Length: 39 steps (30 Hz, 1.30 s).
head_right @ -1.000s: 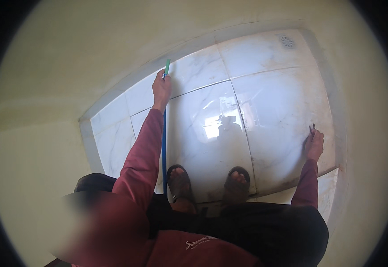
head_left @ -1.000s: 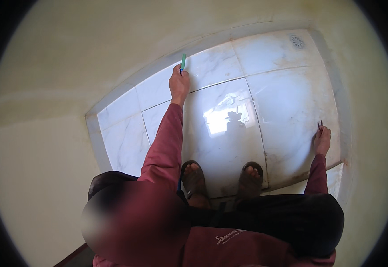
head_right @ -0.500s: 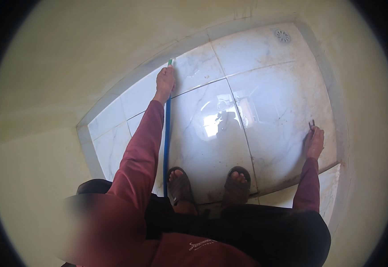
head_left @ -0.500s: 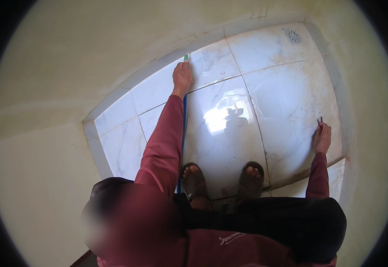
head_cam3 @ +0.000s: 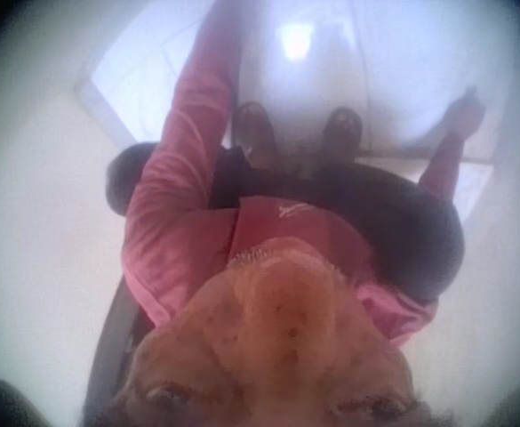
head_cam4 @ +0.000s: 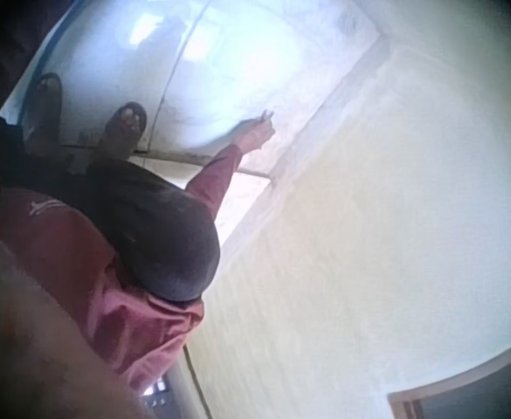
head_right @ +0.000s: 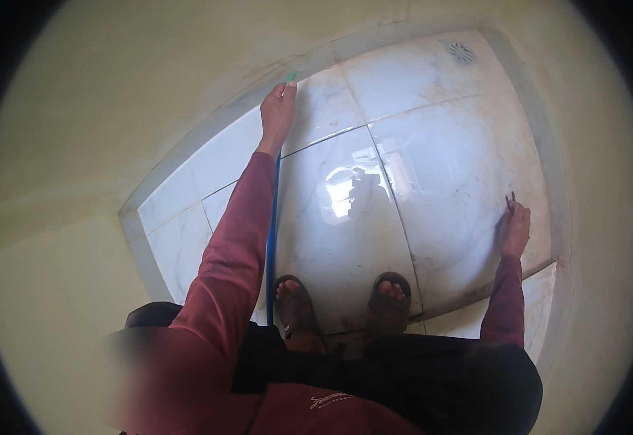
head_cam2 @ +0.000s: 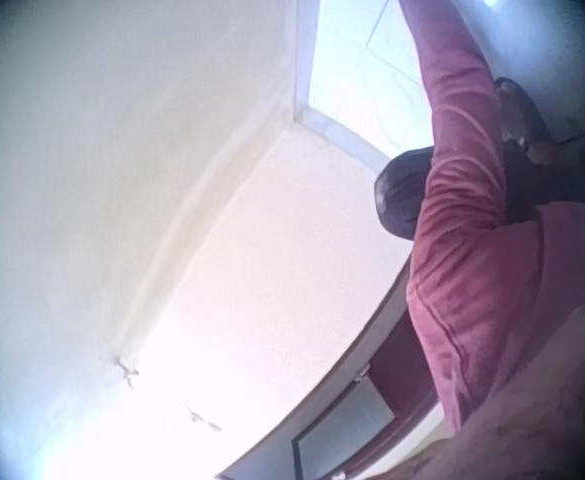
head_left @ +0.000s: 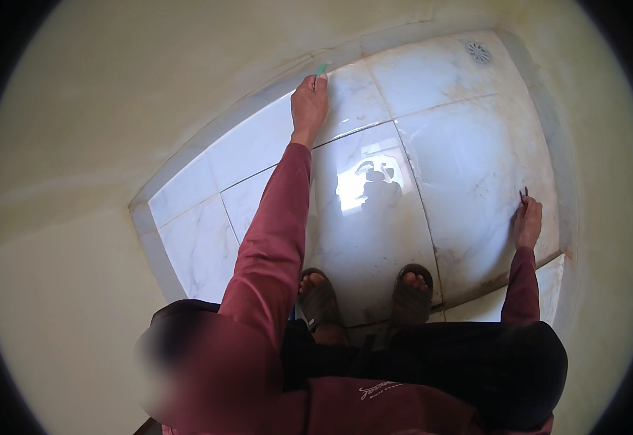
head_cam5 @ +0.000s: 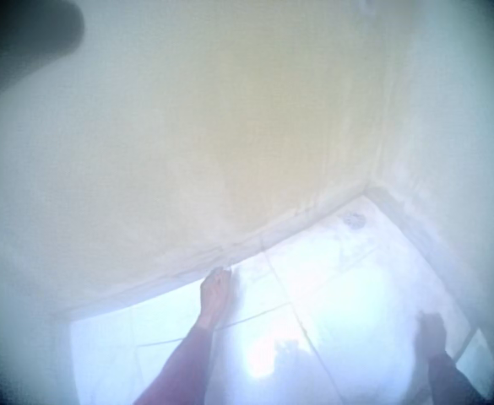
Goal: The person kneels on a tiled floor and uses a water hose to spray the surface while scrubbing with a small brush. They move systematically across the tiles, rinsing and scrubbing the grout lines and tile surfaces.
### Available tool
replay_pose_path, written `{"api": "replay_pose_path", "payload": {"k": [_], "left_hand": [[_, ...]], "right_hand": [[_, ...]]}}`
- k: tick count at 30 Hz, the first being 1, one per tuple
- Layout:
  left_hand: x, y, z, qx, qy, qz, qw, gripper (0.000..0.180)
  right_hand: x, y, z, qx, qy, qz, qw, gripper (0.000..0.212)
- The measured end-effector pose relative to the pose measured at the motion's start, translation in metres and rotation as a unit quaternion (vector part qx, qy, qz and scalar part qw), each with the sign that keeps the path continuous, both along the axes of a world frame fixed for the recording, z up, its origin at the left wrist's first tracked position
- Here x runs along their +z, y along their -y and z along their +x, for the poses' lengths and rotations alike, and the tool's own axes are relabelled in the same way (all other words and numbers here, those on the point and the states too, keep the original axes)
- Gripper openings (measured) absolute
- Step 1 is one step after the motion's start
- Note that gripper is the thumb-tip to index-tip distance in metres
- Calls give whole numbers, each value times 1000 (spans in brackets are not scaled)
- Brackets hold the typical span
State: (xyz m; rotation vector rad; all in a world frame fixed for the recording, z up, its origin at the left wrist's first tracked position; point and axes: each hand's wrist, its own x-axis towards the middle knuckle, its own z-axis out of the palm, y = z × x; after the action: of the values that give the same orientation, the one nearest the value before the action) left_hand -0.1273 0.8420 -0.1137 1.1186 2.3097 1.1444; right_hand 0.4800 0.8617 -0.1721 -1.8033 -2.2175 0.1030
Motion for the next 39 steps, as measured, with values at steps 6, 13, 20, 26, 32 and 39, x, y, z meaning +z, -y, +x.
{"api": "replay_pose_path", "payload": {"k": [6,13,20,26,32,39], "left_hand": [[12,-51,16,-31,-80,-5,996,49],[17,-96,31,-84,-94,-17,992,50],[21,-141,62,-151,-105,-42,982,45],[21,-164,90,-151,-77,-46,984,44],[-21,-131,81,-219,-129,-67,965,56],[32,34,-32,-526,-271,-259,763,47]], "right_hand": [[-4,-2,-3,-4,-27,6,1000,21],[1,1,-11,-26,-32,10,999,20],[3,1,-11,-29,-42,11,999,19],[12,5,-13,-18,-35,5,999,18],[12,6,-15,-45,-55,-39,997,23],[18,-5,11,14,-12,-50,999,19]]}}
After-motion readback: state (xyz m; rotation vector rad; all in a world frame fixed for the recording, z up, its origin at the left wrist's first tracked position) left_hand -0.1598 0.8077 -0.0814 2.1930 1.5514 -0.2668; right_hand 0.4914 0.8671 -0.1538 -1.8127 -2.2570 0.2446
